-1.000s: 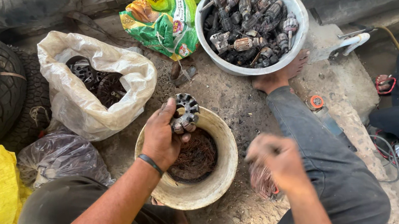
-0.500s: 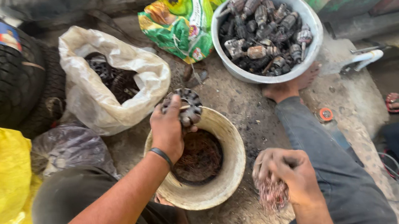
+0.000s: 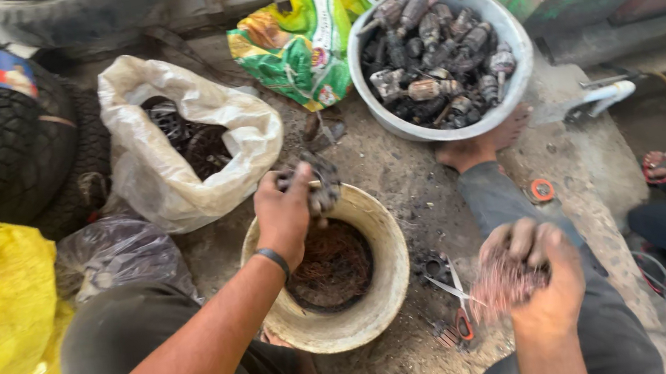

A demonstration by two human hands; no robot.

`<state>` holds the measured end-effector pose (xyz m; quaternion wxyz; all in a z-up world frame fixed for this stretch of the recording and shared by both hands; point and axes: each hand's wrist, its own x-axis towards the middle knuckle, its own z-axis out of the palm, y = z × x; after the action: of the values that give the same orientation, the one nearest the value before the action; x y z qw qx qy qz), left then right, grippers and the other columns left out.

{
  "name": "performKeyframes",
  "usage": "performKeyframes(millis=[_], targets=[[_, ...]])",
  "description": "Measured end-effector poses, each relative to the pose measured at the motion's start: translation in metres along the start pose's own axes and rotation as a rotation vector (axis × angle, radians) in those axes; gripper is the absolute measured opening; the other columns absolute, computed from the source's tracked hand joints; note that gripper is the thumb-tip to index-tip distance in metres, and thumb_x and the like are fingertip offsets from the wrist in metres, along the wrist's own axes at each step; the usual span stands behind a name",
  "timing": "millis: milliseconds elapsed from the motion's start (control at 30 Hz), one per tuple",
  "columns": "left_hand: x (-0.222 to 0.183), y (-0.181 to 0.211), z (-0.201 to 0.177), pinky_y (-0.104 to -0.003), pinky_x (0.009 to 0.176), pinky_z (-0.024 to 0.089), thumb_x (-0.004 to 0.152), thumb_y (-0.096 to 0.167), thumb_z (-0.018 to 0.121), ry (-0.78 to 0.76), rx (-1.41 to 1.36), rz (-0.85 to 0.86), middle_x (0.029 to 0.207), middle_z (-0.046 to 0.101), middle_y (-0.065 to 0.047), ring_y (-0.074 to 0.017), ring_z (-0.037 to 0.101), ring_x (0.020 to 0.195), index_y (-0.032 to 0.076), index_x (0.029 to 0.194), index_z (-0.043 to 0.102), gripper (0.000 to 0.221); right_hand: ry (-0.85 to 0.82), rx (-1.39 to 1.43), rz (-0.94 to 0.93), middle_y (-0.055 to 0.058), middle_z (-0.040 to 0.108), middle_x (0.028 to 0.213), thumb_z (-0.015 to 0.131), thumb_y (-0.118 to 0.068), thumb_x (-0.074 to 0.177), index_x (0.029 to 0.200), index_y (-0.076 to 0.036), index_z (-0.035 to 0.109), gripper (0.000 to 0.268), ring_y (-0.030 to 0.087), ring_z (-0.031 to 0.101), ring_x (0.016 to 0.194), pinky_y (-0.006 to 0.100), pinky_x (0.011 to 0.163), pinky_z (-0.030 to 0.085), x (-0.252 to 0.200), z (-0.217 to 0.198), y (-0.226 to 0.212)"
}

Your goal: The person removes copper wire from motor components by hand and using a pair of scissors, placing the extracted copper into a pile.

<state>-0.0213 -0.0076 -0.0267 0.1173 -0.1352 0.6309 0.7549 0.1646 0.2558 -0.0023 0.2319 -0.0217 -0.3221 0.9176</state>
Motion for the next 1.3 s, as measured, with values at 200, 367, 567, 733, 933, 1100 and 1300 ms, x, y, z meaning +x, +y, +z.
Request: performKeyframes(millis=[200, 367, 567, 733, 933, 1100, 1300], targets=[[0.008, 0.030, -0.016, -0.033, 0.043, 0.052, 0.103, 0.037, 0.059, 0.005, -0.434, -0.024, 0.084, 0.069, -0.011, -0.0192, 0.069, 0.058, 0.005, 0.108, 0.056, 0.032, -0.200, -0.122, 0.244, 0.014, 0.061, 0.073, 0.074, -0.020, 0.096, 0.065, -0.002, 0.056, 0.040, 0.036, 0.065, 0.081, 0.048, 0.058, 0.056, 0.003, -0.014, 0.031], [-0.005, 0.043, -0.018, -0.030, 0.043, 0.051, 0.098, 0.036, 0.059, -0.162, -0.372, -0.113, 0.082, 0.068, -0.003, -0.0148, 0.068, 0.058, 0.012, 0.109, 0.060, 0.025, 0.533, -0.411, 0.064, 0.011, 0.060, 0.074, 0.071, -0.017, 0.097, 0.077, -0.006, 0.059, 0.026, 0.031, 0.066, 0.072, 0.044, 0.070, 0.058, 0.025, -0.045, 0.031], [-0.007, 0.027, -0.007, -0.030, 0.040, 0.049, 0.102, 0.032, 0.065, -0.174, -0.145, -0.013, 0.078, 0.065, -0.004, -0.0141, 0.063, 0.054, 0.008, 0.104, 0.061, 0.025, 0.742, -0.273, -0.061, 0.008, 0.062, 0.075, 0.073, -0.017, 0.091, 0.085, -0.007, 0.062, 0.016, 0.027, 0.063, 0.068, 0.048, 0.069, 0.059, 0.030, -0.057, 0.028], [-0.009, 0.026, -0.011, -0.029, 0.038, 0.048, 0.096, 0.027, 0.067, -0.153, -0.062, 0.020, 0.078, 0.067, -0.002, -0.0125, 0.063, 0.054, 0.009, 0.102, 0.060, 0.020, 0.713, 0.070, 0.034, 0.009, 0.062, 0.074, 0.075, -0.036, 0.094, 0.078, -0.010, 0.053, 0.037, 0.032, 0.066, 0.073, 0.053, 0.074, 0.057, 0.027, -0.055, 0.012], [-0.033, 0.011, 0.004, -0.026, 0.046, 0.053, 0.089, 0.021, 0.078, -0.274, 0.399, 0.067, 0.079, 0.071, -0.003, -0.0100, 0.065, 0.060, 0.005, 0.101, 0.065, 0.024, 0.687, 0.277, 0.019, 0.019, 0.071, 0.112, 0.065, -0.043, 0.091, 0.113, 0.004, 0.062, 0.051, 0.036, 0.070, 0.103, 0.057, 0.092, 0.055, 0.027, -0.039, -0.008], [-0.056, 0.022, 0.021, -0.027, 0.043, 0.054, 0.085, 0.023, 0.077, -0.451, 0.536, 0.038, 0.078, 0.071, -0.006, -0.0115, 0.065, 0.057, 0.006, 0.102, 0.066, 0.026, 0.393, -0.186, -0.297, 0.011, 0.064, 0.119, 0.069, -0.017, 0.100, 0.116, -0.008, 0.055, 0.023, 0.029, 0.066, 0.111, 0.056, 0.098, 0.053, 0.027, -0.047, 0.002], [-0.098, 0.068, 0.022, -0.027, 0.073, 0.055, 0.087, 0.023, 0.079, -0.888, 0.303, 0.343, 0.091, 0.068, -0.003, -0.0116, 0.064, 0.082, 0.005, 0.108, 0.067, 0.031, 0.230, -0.939, -0.371, 0.010, 0.063, 0.126, 0.069, -0.012, 0.096, 0.113, -0.006, 0.056, 0.023, 0.016, 0.060, 0.103, 0.031, 0.089, 0.051, 0.006, 0.001, 0.034]])
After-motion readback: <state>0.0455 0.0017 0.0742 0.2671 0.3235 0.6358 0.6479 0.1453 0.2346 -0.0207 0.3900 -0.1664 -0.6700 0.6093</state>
